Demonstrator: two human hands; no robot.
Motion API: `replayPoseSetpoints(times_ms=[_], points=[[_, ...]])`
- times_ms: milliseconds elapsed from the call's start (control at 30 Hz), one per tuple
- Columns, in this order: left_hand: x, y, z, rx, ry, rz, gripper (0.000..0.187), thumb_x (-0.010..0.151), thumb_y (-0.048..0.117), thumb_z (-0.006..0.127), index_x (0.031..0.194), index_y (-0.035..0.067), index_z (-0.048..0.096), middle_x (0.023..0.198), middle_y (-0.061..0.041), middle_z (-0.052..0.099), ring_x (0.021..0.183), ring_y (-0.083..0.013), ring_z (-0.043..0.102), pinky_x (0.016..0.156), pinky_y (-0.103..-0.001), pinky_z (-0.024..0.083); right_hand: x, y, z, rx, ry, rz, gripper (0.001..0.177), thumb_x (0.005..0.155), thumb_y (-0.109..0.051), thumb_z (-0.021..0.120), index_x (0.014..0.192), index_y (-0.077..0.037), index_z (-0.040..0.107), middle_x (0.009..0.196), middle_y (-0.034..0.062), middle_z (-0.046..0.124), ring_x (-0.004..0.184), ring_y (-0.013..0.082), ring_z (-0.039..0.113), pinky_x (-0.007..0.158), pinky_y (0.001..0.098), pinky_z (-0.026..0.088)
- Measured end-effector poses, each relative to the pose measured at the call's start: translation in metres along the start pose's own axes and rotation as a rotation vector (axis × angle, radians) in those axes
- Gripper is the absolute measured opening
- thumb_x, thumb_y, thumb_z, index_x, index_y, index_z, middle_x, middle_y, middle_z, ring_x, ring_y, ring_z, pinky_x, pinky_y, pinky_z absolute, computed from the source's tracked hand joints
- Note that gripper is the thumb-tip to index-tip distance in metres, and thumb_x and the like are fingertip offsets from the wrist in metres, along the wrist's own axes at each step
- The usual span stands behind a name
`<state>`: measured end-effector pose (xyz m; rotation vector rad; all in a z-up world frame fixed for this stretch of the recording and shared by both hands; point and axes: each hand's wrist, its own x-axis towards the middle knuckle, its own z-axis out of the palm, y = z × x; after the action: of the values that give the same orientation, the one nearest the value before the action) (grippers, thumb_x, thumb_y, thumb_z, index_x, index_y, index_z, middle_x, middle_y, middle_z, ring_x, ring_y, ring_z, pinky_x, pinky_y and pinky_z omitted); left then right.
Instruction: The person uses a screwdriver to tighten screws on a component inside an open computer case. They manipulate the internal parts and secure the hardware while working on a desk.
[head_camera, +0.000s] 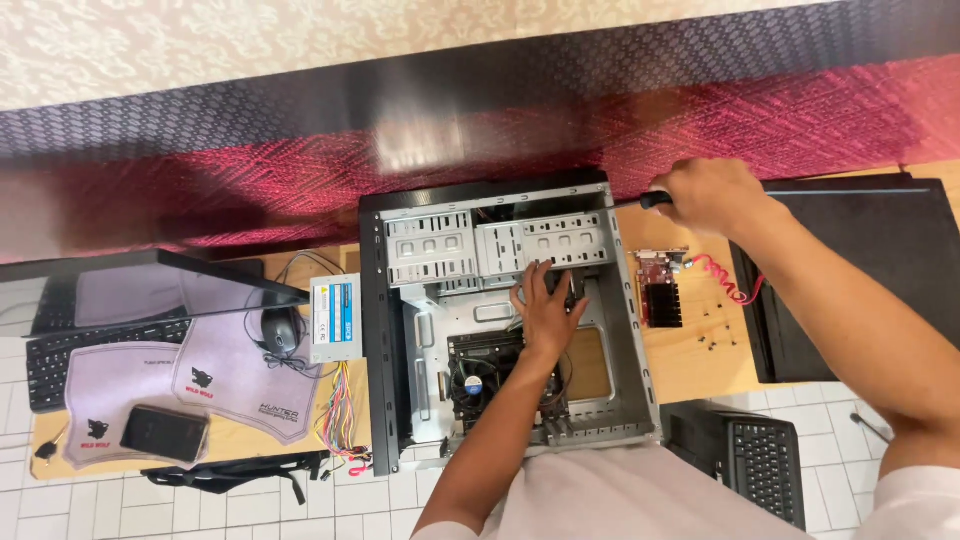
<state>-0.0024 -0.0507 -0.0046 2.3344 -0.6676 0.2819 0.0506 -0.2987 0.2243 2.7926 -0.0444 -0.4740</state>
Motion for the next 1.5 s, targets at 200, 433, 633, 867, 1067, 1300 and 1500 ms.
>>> replayPoseSetpoints(times_ms=[200, 433, 633, 867, 1067, 1300, 1500], points=[[0.0, -0.002, -0.001, -0.049, -0.002, 0.012, 0.047, 0.089, 0.036, 0.081, 0.119, 0.001, 0.071, 0.144, -0.018, 0.043, 0.144, -0.0375, 0.03, 0.105, -0.063, 0.022, 0.044, -0.009, 0.016, -0.098, -0.065, -0.035, 0.032, 0.088, -0.052, 0.065, 0.115, -0.038, 0.076, 0.104, -0.0074, 0.079, 0.103, 0.0189, 0.077, 0.081, 0.0417, 0.064], [0.001, -0.001, -0.002, -0.09, 0.006, 0.007, 0.045, 0.089, 0.032, 0.081, 0.121, 0.001, 0.071, 0.144, -0.018, 0.044, 0.144, -0.0386, 0.029, 0.106, -0.062, 0.02, 0.046, -0.024, -0.005, -0.133, -0.104, -0.047, 0.033, 0.091, -0.051, 0.065, 0.111, -0.03, 0.079, 0.104, -0.0016, 0.08, 0.105, 0.0189, 0.077, 0.084, 0.039, 0.063], [0.003, 0.002, -0.008, -0.081, -0.018, -0.008, 0.045, 0.089, 0.033, 0.08, 0.12, 0.002, 0.072, 0.144, -0.017, 0.044, 0.145, -0.0376, 0.029, 0.107, -0.061, 0.019, 0.057, -0.027, 0.004, -0.163, -0.123, -0.071, 0.032, 0.091, -0.052, 0.064, 0.107, -0.029, 0.081, 0.101, -0.001, 0.081, 0.102, 0.0196, 0.078, 0.081, 0.0397, 0.063], [0.002, 0.0, -0.004, -0.089, -0.021, -0.011, 0.045, 0.09, 0.034, 0.08, 0.122, 0.003, 0.072, 0.144, -0.018, 0.045, 0.146, -0.0385, 0.028, 0.107, -0.063, 0.018, 0.051, -0.033, 0.0, -0.174, -0.127, -0.106, 0.031, 0.093, -0.047, 0.064, 0.107, -0.026, 0.082, 0.103, 0.0, 0.081, 0.102, 0.0208, 0.078, 0.082, 0.0412, 0.063], [0.001, -0.001, -0.002, -0.086, -0.021, -0.011, 0.045, 0.091, 0.035, 0.079, 0.121, 0.003, 0.072, 0.145, -0.018, 0.045, 0.146, -0.039, 0.028, 0.107, -0.064, 0.018, 0.058, -0.033, 0.011, -0.161, -0.138, -0.106, 0.032, 0.093, -0.046, 0.064, 0.107, -0.024, 0.082, 0.103, 0.0024, 0.081, 0.102, 0.0236, 0.078, 0.08, 0.0434, 0.062], [0.002, 0.0, -0.006, -0.06, -0.041, -0.001, 0.043, 0.092, 0.036, 0.078, 0.12, 0.003, 0.072, 0.143, -0.018, 0.044, 0.145, -0.0392, 0.03, 0.106, -0.064, 0.02, 0.079, -0.034, 0.026, -0.142, -0.167, -0.061, 0.031, 0.093, -0.046, 0.061, 0.101, -0.027, 0.084, 0.098, 0.0001, 0.082, 0.099, 0.0218, 0.078, 0.077, 0.0417, 0.063], [0.002, 0.0, -0.012, -0.081, -0.075, -0.012, 0.046, 0.093, 0.037, 0.077, 0.122, 0.003, 0.071, 0.145, -0.019, 0.043, 0.145, -0.0387, 0.029, 0.105, -0.063, 0.02, 0.087, -0.039, 0.072, -0.21, 0.321, -0.106, 0.026, 0.097, -0.027, 0.056, 0.087, -0.023, 0.08, 0.088, 0.0045, 0.077, 0.09, 0.0256, 0.074, 0.072, 0.0447, 0.059]])
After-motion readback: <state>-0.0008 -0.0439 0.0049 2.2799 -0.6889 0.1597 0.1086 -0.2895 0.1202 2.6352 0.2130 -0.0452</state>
